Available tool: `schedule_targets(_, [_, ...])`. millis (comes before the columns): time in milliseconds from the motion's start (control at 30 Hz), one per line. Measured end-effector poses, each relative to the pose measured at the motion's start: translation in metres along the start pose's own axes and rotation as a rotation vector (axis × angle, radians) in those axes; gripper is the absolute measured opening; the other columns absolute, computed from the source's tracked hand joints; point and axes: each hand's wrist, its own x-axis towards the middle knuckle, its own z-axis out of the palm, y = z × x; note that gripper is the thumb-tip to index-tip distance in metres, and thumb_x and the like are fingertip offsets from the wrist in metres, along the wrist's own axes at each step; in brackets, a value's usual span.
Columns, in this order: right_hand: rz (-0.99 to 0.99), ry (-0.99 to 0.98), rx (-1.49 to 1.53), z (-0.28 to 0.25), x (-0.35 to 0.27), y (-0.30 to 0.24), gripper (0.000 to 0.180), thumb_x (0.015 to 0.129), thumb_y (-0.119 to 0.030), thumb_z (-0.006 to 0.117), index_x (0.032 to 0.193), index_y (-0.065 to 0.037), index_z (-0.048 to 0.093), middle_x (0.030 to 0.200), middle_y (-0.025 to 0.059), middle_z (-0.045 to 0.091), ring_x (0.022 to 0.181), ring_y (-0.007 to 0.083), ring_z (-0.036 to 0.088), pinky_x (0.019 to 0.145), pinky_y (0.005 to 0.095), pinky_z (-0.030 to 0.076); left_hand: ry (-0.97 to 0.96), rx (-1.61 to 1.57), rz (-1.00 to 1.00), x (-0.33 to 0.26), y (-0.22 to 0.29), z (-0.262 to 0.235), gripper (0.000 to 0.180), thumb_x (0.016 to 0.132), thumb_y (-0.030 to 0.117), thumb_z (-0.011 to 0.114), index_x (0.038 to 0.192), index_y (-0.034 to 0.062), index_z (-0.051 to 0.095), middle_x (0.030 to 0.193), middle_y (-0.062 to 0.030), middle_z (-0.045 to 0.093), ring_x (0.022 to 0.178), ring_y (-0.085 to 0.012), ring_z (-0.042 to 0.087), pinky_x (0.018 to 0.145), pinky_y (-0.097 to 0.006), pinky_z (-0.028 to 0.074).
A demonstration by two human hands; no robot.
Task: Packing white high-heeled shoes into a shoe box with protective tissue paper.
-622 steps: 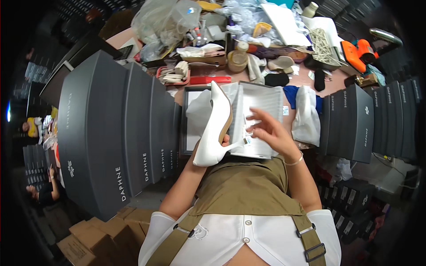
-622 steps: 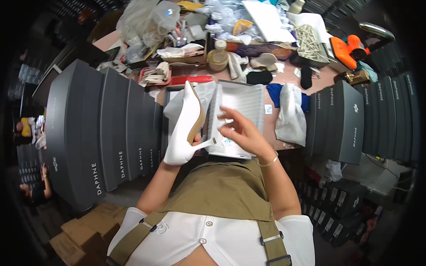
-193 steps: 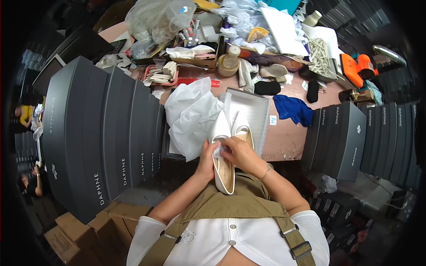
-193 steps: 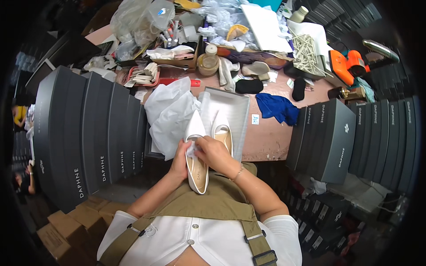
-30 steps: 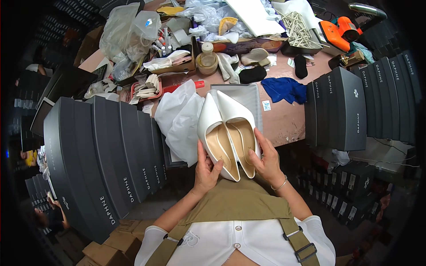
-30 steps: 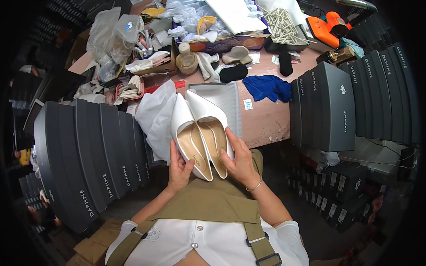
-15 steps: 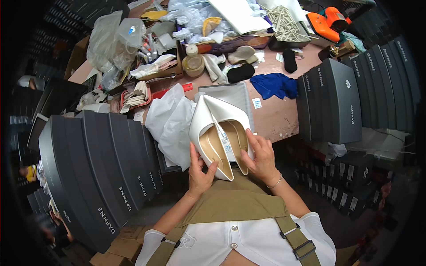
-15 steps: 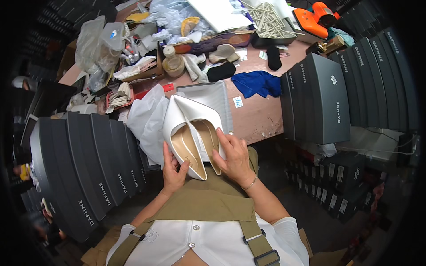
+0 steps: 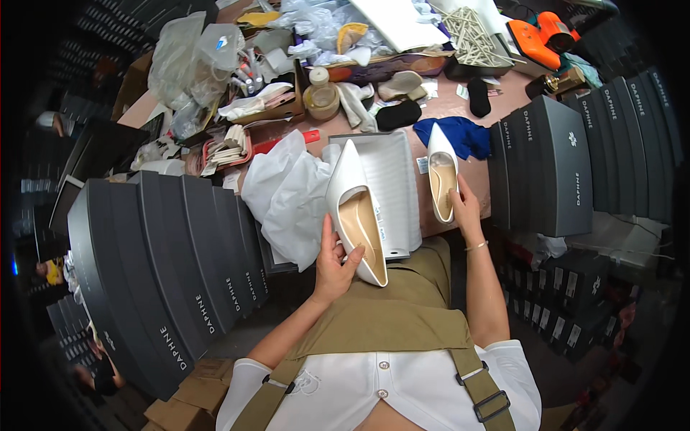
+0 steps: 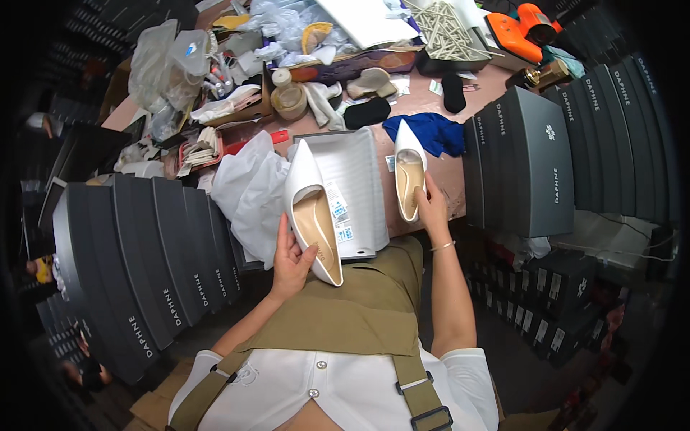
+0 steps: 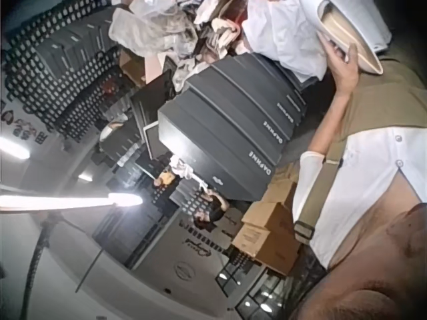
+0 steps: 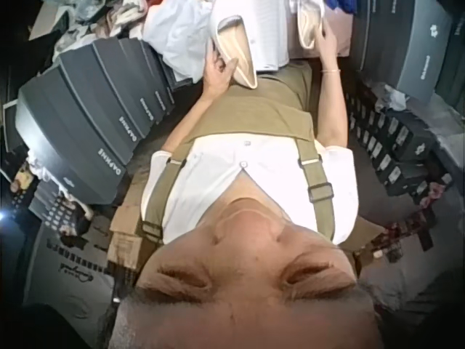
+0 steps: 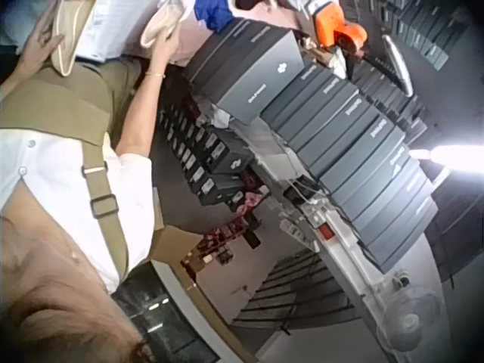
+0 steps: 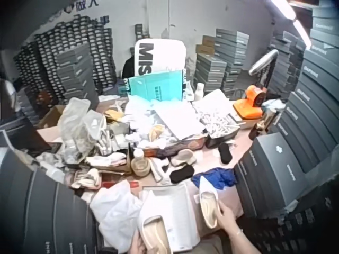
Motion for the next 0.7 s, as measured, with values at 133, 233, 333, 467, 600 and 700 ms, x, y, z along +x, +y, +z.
schedule_targets(133, [-0.202,-0.127,-0.437,0.000,0.005,-0.053,0.067,0.089,-0.029,0.059,0.142,0.002,0.030,0.141,0.0294,0.034,0.126,0.0435,0.040,0.103,0.0425,0.036,0.025,0.061,0.064,0.007,-0.008,-0.002,0.084,0.093,0.016,0.058,0.147,-0.0013,-0.005,0.134,-0.0235,0.041,0.115,-0.0259,0.054,0.094,-0.033,0.045])
schedule_targets(233, [-0.246,-0.688,0.011,0.015,-0.057,-0.138,0.083,0.079,-0.026,0.072,0.142,0.003,0.026,0.140,0.0270,0.034,0.125,0.0426,0.041,0.104,0.0419,0.036,0.005,0.023,0.071,0.008,0.003,0.006,0.079,0.098,0.030,0.049,0.147,-0.0016,-0.005,0.137,-0.0242,0.038,0.121,-0.0270,0.049,0.097,-0.033,0.040])
schedule_targets(333, [-0.462,-0.596,-0.076,0.053,-0.088,-0.149,0.089,0.073,-0.022,0.077,0.143,0.000,0.026,0.138,0.0272,0.036,0.126,0.0422,0.040,0.103,0.0411,0.037,-0.013,-0.010,0.170,0.018,0.007,0.012,0.075,0.098,0.032,0.049,0.147,-0.0020,0.004,0.136,-0.0231,0.040,0.124,-0.0284,0.045,0.102,-0.037,0.036])
schedule_targets(467, [-0.523,-0.385,-0.124,0.044,-0.079,-0.138,0.086,0.072,-0.016,0.075,0.144,-0.004,0.028,0.136,0.0279,0.037,0.124,0.0428,0.042,0.100,0.0406,0.039,0.218,0.758,0.345,0.042,0.035,-0.042,0.056,0.087,0.022,0.062,0.136,0.0011,0.043,0.115,-0.0203,0.058,0.105,-0.0344,0.058,0.088,-0.041,0.046])
schedule_targets(600, [-0.524,-0.293,-0.122,0.037,-0.071,-0.133,0.079,0.071,-0.008,0.070,0.140,-0.004,0.033,0.134,0.0277,0.038,0.123,0.0424,0.043,0.102,0.0406,0.037,-0.075,1.158,0.118,0.122,0.071,-0.069,0.041,0.089,0.020,0.059,0.127,0.0062,0.053,0.077,-0.0152,0.062,0.072,-0.0322,0.060,0.072,-0.038,0.049])
schedule_targets(700, [-0.522,-0.243,-0.111,0.030,-0.069,-0.141,0.074,0.072,-0.012,0.070,0.137,-0.003,0.037,0.134,0.0264,0.040,0.125,0.0400,0.042,0.103,0.0404,0.036,-0.390,1.344,0.147,0.136,0.036,-0.102,0.025,0.091,0.019,0.057,0.111,0.0044,0.061,0.067,-0.0126,0.059,0.064,-0.0264,0.058,0.065,-0.035,0.048])
